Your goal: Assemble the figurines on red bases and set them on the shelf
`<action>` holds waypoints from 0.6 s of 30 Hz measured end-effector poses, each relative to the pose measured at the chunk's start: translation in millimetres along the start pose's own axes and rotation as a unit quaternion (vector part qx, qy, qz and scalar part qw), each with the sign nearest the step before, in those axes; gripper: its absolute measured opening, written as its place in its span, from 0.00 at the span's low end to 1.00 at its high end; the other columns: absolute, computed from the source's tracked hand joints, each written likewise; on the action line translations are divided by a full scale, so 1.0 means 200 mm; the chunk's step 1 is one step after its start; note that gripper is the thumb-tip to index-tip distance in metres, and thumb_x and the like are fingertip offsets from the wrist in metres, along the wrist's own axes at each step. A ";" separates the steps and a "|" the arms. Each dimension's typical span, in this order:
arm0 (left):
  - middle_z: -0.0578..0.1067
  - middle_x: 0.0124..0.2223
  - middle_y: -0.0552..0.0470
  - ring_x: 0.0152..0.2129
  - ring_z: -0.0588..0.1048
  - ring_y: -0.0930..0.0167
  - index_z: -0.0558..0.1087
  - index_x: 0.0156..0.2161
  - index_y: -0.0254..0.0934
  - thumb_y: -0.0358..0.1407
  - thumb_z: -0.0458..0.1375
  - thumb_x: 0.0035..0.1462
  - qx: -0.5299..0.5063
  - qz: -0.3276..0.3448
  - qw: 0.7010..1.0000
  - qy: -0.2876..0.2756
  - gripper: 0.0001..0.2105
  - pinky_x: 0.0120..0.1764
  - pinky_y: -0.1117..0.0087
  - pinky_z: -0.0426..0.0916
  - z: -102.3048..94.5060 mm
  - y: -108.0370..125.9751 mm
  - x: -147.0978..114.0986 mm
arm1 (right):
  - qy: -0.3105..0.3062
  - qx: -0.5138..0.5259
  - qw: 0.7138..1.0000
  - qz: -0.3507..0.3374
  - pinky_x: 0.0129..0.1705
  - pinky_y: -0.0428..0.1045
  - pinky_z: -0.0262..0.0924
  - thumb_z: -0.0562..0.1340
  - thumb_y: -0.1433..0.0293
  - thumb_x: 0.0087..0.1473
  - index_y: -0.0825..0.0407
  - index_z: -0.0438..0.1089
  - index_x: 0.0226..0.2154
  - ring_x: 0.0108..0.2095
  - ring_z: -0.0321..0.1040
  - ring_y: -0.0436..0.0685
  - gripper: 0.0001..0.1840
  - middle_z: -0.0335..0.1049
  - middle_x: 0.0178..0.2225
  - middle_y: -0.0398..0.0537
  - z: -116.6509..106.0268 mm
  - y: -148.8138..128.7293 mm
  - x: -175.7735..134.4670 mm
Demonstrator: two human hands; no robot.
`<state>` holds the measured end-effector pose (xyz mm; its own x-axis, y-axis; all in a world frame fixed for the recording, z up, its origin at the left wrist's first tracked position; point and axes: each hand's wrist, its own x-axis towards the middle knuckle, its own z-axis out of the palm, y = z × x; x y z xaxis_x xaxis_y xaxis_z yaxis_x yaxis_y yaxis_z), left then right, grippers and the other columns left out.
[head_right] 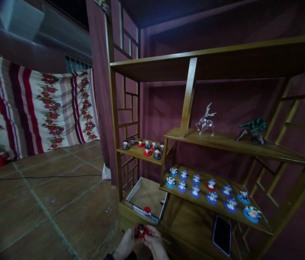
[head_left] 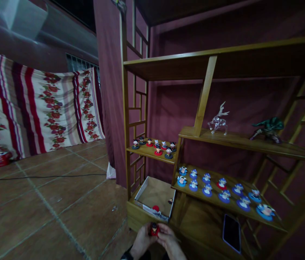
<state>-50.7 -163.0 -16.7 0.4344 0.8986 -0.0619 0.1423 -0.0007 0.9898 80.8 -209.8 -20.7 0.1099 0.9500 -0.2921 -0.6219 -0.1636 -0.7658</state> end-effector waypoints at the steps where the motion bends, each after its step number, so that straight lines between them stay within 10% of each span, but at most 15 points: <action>1: 0.75 0.32 0.50 0.34 0.72 0.64 0.73 0.34 0.35 0.36 0.67 0.34 -0.009 0.005 1.000 0.006 0.17 0.38 0.68 0.66 0.00 0.00 0.00 | -0.004 0.001 1.000 0.001 0.44 0.56 0.61 0.75 0.66 0.20 0.52 0.75 0.30 0.39 0.72 0.63 0.26 0.75 0.33 0.51 0.00 -0.01 0.00; 11: 0.75 0.27 0.51 0.28 0.72 0.69 0.74 0.28 0.32 0.37 0.69 0.35 -0.160 -0.042 0.986 0.019 0.14 0.33 0.71 0.65 -0.01 0.01 0.02 | -0.047 0.009 0.999 -0.003 0.49 0.57 0.60 0.72 0.62 0.33 0.52 0.73 0.36 0.40 0.72 0.59 0.24 0.75 0.38 0.52 -0.07 -0.02 0.01; 18: 0.76 0.40 0.44 0.37 0.75 0.70 0.73 0.34 0.32 0.27 0.64 0.46 -0.469 -0.119 0.875 -0.026 0.08 0.44 0.70 0.66 -0.10 0.17 -0.03 | -0.010 0.054 0.998 -0.018 0.51 0.55 0.59 0.72 0.67 0.34 0.52 0.74 0.35 0.40 0.71 0.55 0.20 0.75 0.35 0.50 -0.12 -0.06 -0.01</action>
<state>-66.4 -159.9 20.4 0.5350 0.8032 -0.2620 -0.5479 0.5659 0.6161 105.9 -216.7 -24.7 0.1189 0.9604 -0.2522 -0.6975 -0.1000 -0.7096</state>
